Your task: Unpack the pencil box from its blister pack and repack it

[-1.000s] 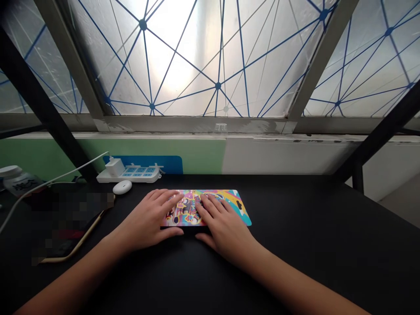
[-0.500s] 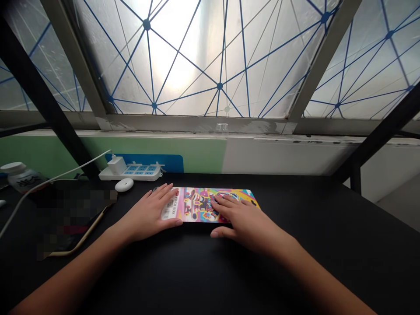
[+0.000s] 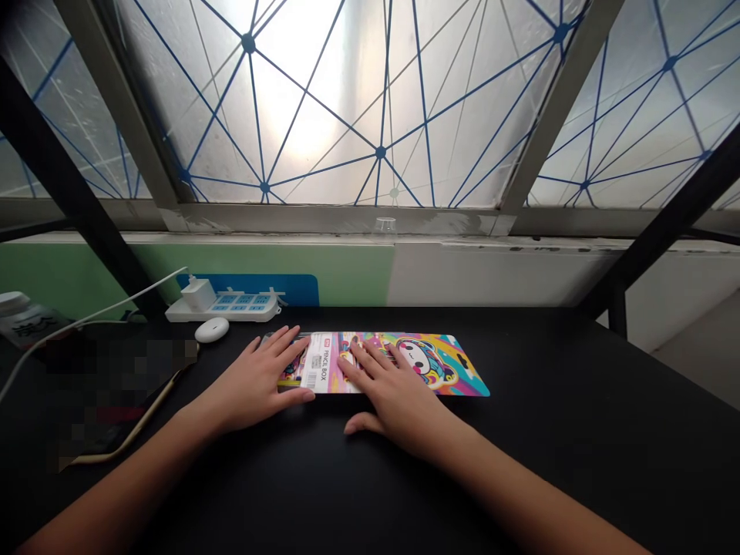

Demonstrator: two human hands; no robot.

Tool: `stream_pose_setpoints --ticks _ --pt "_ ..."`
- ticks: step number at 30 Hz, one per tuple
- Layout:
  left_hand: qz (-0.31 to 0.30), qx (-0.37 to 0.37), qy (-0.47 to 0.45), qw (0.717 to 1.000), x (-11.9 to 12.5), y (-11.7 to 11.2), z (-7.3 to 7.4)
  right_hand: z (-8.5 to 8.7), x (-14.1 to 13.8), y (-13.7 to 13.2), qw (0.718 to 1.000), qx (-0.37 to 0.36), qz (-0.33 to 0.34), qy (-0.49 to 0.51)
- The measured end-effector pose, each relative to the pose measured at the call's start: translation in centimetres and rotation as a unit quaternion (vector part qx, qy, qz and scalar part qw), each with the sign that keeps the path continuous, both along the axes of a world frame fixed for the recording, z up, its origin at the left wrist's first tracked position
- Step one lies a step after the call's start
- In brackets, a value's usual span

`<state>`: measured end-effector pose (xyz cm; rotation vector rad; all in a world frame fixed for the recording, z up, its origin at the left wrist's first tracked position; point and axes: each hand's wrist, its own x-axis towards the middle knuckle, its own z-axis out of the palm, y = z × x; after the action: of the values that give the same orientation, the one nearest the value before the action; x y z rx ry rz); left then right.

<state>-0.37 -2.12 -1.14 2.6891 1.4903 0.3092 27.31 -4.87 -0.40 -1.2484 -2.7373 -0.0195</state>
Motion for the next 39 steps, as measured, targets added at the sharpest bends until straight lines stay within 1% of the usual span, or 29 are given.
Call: stream_pose_setpoints --ticks 2,5,7,9,11,14,16,18,19,21,24,27,29,32,35,36,39 --pt "-0.001 0.003 -0.002 1.000 -0.1 0.0 0.0 0.5 1.1 0.0 0.999 -0.045 -0.007 -0.003" --pt "0.003 -0.007 -0.001 1.000 -0.1 0.0 0.3 1.7 4.2 0.2 0.994 -0.110 -0.030 -0.005" --pt "0.008 -0.027 0.005 1.000 -0.2 0.0 0.6 2.5 6.2 0.5 0.990 -0.128 -0.053 -0.009" --pt "0.011 -0.046 0.011 0.999 -0.2 0.0 1.0 2.9 7.1 0.8 0.990 -0.119 -0.071 -0.018" --pt "0.013 -0.057 0.016 0.998 -0.2 0.0 1.2 2.9 6.5 0.9 0.993 -0.082 -0.079 -0.029" --pt "0.014 -0.056 0.022 0.998 -0.2 -0.1 1.2 1.9 3.7 0.5 0.997 -0.012 -0.069 -0.020" --pt "0.011 -0.050 0.022 0.998 -0.1 -0.1 1.1 0.9 1.5 0.2 0.999 0.001 -0.036 -0.006" --pt "0.010 -0.044 0.022 0.999 -0.1 -0.1 1.1 0.2 0.2 0.1 1.000 -0.017 -0.006 -0.001" --pt "0.010 -0.043 0.023 0.999 -0.1 -0.2 1.1 0.0 0.0 0.1 1.000 -0.031 -0.001 -0.002" --pt "0.009 -0.046 0.027 0.999 -0.1 -0.2 1.2 0.1 0.6 0.3 0.998 -0.063 -0.009 -0.004" --pt "0.009 -0.050 0.029 0.998 -0.4 -0.1 1.4 1.0 3.2 0.6 0.994 -0.101 -0.028 0.004" --pt "0.008 -0.055 0.023 0.998 -0.7 0.1 1.4 1.9 5.5 0.9 0.993 -0.106 -0.045 0.016" --pt "0.014 -0.057 0.017 0.998 -0.9 0.1 1.4 2.1 5.8 1.1 0.995 -0.085 -0.049 0.020" --pt "0.044 -0.023 0.017 0.999 -0.7 -0.1 1.3 1.4 4.6 1.2 0.998 -0.031 -0.040 0.036" --pt "0.071 0.027 0.021 0.997 0.2 -0.5 1.2 0.2 2.5 1.0 0.998 0.024 -0.027 0.047" --pt "0.067 0.030 0.021 0.997 0.5 -0.6 1.1 -0.2 1.8 0.9 0.998 0.039 -0.021 0.043" --pt "0.030 0.008 0.022 0.999 1.4 -0.8 0.7 -1.2 0.5 0.8 0.997 0.070 0.005 0.019"
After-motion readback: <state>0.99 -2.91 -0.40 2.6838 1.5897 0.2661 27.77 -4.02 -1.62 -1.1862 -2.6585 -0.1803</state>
